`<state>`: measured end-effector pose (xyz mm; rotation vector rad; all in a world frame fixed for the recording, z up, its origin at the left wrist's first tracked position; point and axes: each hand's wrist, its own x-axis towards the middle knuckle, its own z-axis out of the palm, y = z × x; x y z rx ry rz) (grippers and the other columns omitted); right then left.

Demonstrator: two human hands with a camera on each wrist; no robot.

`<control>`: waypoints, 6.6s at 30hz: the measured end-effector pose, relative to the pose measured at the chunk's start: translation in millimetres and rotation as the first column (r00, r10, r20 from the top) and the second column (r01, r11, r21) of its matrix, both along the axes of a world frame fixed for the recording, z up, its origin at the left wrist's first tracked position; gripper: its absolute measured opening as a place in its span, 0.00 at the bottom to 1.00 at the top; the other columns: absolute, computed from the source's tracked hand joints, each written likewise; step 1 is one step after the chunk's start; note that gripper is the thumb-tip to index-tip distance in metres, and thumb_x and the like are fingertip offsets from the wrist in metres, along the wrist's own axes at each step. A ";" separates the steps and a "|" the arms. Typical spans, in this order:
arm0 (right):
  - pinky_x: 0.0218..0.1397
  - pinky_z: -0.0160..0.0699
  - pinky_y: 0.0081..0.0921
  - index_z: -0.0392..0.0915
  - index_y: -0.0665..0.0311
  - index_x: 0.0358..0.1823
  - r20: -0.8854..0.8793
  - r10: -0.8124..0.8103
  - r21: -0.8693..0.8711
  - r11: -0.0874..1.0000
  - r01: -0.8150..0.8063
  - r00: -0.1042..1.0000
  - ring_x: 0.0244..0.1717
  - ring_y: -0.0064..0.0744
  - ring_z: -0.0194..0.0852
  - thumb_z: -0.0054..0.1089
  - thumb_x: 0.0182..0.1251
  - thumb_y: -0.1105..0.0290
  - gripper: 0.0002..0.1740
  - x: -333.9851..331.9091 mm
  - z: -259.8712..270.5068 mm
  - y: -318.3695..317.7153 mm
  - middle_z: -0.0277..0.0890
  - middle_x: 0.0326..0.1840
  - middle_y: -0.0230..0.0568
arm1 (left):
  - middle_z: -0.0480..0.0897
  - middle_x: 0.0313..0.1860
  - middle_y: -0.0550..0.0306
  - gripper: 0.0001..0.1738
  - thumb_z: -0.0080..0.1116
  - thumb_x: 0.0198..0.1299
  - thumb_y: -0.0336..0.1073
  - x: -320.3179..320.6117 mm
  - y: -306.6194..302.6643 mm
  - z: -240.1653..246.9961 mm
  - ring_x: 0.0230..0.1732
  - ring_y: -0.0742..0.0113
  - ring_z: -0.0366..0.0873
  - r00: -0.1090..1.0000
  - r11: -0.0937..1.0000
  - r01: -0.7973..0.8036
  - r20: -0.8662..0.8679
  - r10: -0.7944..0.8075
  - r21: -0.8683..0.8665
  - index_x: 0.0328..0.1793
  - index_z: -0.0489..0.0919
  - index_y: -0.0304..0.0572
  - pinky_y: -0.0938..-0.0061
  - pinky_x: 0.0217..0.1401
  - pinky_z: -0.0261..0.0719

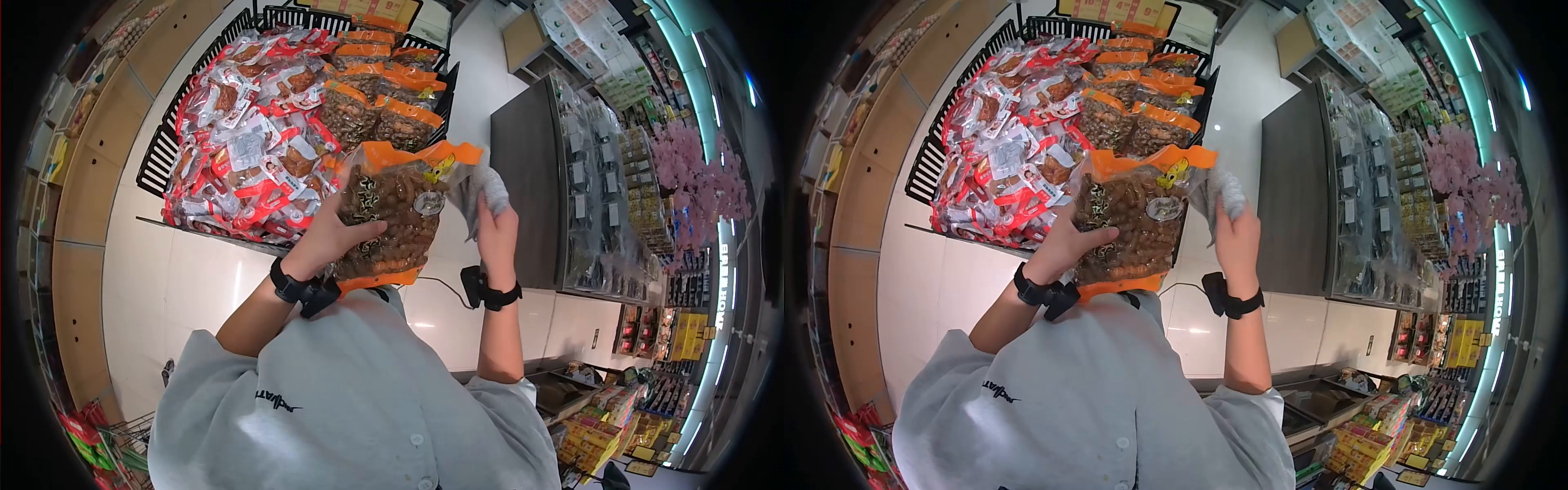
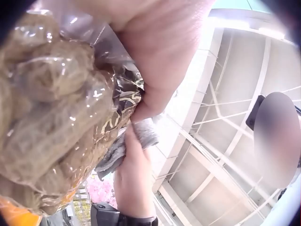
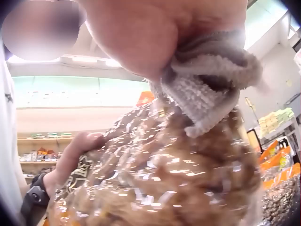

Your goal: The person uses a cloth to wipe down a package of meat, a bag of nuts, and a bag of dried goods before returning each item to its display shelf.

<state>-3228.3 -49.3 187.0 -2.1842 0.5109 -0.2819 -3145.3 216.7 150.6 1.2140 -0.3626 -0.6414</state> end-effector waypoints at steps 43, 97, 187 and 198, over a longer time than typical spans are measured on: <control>0.62 0.77 0.31 0.65 0.68 0.67 0.246 -0.262 0.840 0.537 -0.071 0.933 0.58 0.32 0.76 0.63 0.69 0.62 0.30 16.0 -26.7 35.4 0.73 0.61 0.40 | 0.70 0.70 0.49 0.49 0.71 0.56 0.39 19.4 3.7 -14.2 0.69 0.65 0.68 0.947 0.940 0.320 -0.052 -0.316 0.119 0.78 0.55 0.29 0.71 0.72 0.66; 0.78 0.51 0.55 0.75 0.51 0.61 0.373 0.228 -0.486 0.874 -0.019 0.900 0.74 0.57 0.54 0.64 0.42 0.81 0.38 17.9 17.9 122.1 0.62 0.69 0.46 | 0.75 0.64 0.55 0.32 0.61 0.62 0.26 -3.7 -17.1 -37.6 0.62 0.64 0.75 0.998 0.996 0.022 -0.054 -0.027 -0.089 0.71 0.64 0.37 0.68 0.65 0.74; 0.78 0.50 0.56 0.71 0.46 0.69 0.023 0.532 -0.684 0.626 -0.374 0.847 0.80 0.42 0.51 0.55 0.49 0.83 0.41 46.0 -0.6 73.3 0.61 0.77 0.30 | 0.83 0.54 0.57 0.24 0.65 0.61 0.31 8.1 3.2 -34.9 0.52 0.71 0.80 0.985 0.975 -0.170 0.001 0.172 -0.146 0.62 0.75 0.33 0.72 0.56 0.80; 0.80 0.46 0.52 0.69 0.47 0.71 -0.195 0.683 -0.391 0.605 -0.694 0.704 0.81 0.47 0.45 0.52 0.49 0.85 0.43 -0.1 1.9 63.5 0.57 0.79 0.32 | 0.81 0.56 0.52 0.25 0.64 0.64 0.34 30.9 9.8 -56.1 0.53 0.64 0.82 0.864 0.911 -0.304 -0.484 0.140 -0.279 0.64 0.71 0.34 0.67 0.55 0.83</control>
